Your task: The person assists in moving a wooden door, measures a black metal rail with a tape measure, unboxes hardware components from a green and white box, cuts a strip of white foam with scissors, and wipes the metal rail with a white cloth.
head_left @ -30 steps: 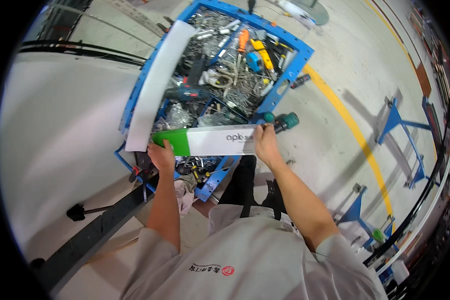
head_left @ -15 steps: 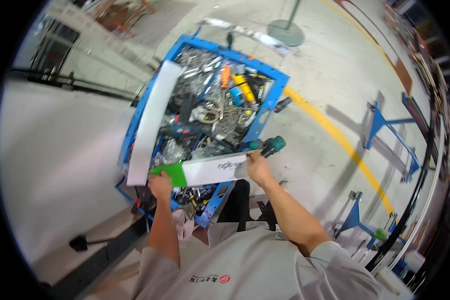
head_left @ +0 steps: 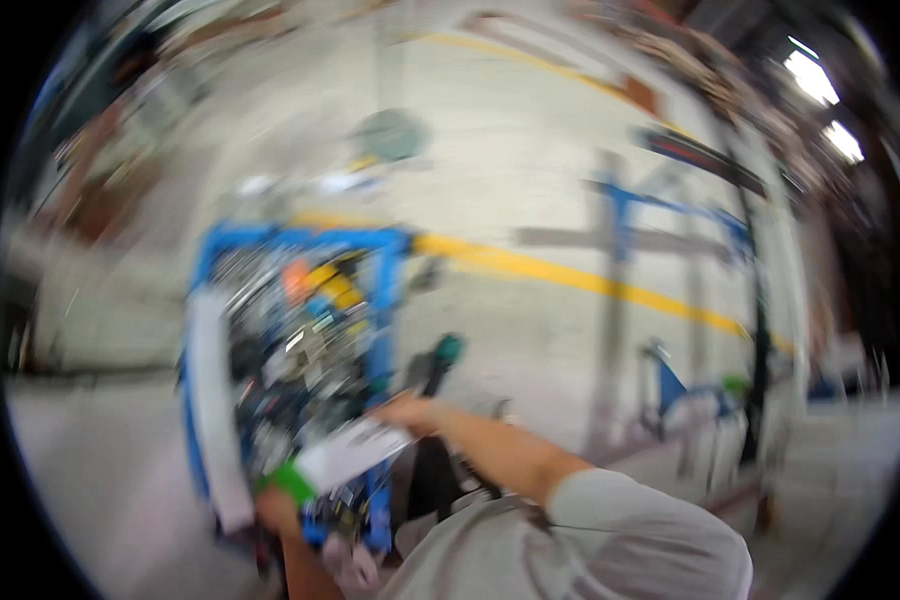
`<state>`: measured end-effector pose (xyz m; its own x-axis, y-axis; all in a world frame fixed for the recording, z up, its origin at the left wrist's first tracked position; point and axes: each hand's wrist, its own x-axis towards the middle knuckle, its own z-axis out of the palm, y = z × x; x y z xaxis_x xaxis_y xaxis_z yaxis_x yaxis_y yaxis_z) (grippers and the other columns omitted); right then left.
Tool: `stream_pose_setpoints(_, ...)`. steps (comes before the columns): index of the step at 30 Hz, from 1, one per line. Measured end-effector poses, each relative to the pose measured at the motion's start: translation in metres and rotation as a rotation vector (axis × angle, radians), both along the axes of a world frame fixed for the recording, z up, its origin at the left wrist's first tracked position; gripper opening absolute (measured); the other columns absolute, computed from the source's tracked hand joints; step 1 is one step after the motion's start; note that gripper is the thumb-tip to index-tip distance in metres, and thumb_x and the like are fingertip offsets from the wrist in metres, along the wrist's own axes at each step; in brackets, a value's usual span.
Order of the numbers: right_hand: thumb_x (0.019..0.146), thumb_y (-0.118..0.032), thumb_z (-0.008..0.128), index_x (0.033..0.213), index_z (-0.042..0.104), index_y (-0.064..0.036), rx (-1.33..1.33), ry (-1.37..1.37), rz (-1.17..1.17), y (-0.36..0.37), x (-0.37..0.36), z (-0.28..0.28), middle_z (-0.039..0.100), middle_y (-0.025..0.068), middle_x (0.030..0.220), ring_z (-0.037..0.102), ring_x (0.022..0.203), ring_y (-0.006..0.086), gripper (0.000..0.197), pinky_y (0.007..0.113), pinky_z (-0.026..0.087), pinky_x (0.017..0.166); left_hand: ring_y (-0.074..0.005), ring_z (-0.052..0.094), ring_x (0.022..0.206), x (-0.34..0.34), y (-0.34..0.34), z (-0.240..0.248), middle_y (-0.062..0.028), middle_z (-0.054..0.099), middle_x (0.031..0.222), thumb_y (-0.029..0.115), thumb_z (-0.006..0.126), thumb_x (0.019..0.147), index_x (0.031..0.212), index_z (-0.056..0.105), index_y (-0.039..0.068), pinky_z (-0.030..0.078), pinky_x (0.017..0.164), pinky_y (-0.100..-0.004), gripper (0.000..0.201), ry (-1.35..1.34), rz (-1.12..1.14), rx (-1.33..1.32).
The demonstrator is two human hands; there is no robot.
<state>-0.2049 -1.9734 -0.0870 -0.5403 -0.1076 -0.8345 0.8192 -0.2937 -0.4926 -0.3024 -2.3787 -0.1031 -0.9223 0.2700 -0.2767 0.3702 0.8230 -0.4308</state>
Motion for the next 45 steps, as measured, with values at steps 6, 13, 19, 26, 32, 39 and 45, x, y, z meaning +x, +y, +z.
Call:
stream_pose_setpoints(6,0.086,-0.01,0.073,0.097,0.071,0.0062,0.275,0.256,-0.478,-0.041,0.011,-0.004,0.07,0.0091,0.092,0.063,0.081,0.0173,0.02,0.032,0.049,0.072,-0.0417,0.067,0.091,-0.027,0.008,0.032,-0.0282,0.066,0.104,0.042,0.053,0.092,0.099,0.067,-0.004,0.055,0.077,-0.048,0.048,0.074,0.576,0.413)
stream_pose_setpoints(13,0.092,-0.011,0.069,0.106,0.066,0.0042,-0.034,0.209,-0.342,-0.03,-0.001,0.018,0.069,0.0093,0.102,0.064,0.09,0.0188,0.021,0.032,0.049,0.079,-0.0397,0.068,0.095,-0.006,0.014,0.066,-0.0265,0.069,0.1,0.047,0.061,0.087,0.096,0.068,-0.003,0.054,0.083,-0.051,0.051,0.021,0.767,0.524)
stream_pose_setpoints(19,0.089,-0.009,0.067,0.097,0.069,0.003,0.324,0.105,-0.09,0.001,0.001,0.042,0.069,0.0106,0.089,0.064,0.079,0.018,0.015,0.029,0.05,0.07,-0.0421,0.066,0.091,-0.036,0.023,0.109,-0.0224,0.068,0.096,0.037,0.067,0.085,0.105,0.065,-0.002,0.052,0.079,-0.0529,0.044,-0.054,0.555,0.523)
stream_pose_setpoints(26,0.09,-0.01,0.063,0.106,0.066,0.0076,0.531,0.171,-0.289,0.05,0.001,0.089,0.069,0.0109,0.089,0.067,0.077,0.0165,0.024,0.029,0.051,0.068,-0.0457,0.063,0.09,-0.185,0.019,0.087,-0.0247,0.067,0.098,0.029,0.071,0.078,0.102,0.064,-0.004,0.05,0.08,-0.0536,0.041,0.241,0.288,0.835)
stream_pose_setpoints(32,0.093,-0.014,0.063,0.109,0.065,0.0089,0.756,0.467,-0.1,0.068,-0.042,0.133,0.07,0.0135,0.093,0.068,0.083,0.0187,0.028,0.031,0.053,0.074,-0.0464,0.064,0.085,-0.18,0.032,0.158,-0.0286,0.066,0.089,0.025,0.069,0.074,0.089,0.066,-0.005,0.05,0.077,-0.0494,0.033,0.037,0.408,0.917)
stream_pose_setpoints(39,0.091,-0.013,0.071,0.12,0.061,0.0067,-0.316,0.586,-0.194,-0.037,-0.105,0.204,0.07,0.0149,0.11,0.067,0.099,0.021,0.037,0.035,0.054,0.09,-0.0136,0.065,0.073,0.006,0.071,0.242,-0.0068,0.073,0.083,0.02,0.076,0.079,0.102,0.073,-0.001,0.053,0.069,-0.0345,0.031,-0.833,0.606,1.184)
stream_pose_setpoints(45,0.091,-0.002,0.067,0.12,0.063,0.0012,-0.605,0.39,0.081,-0.043,-0.056,0.193,0.07,0.0084,0.112,0.067,0.099,0.0193,0.03,0.035,0.054,0.091,-0.0177,0.063,0.096,0.109,0.162,0.274,-0.0112,0.069,0.105,0.015,0.068,0.085,0.119,0.063,-0.006,0.048,0.092,-0.0323,0.041,-0.273,0.84,1.357)
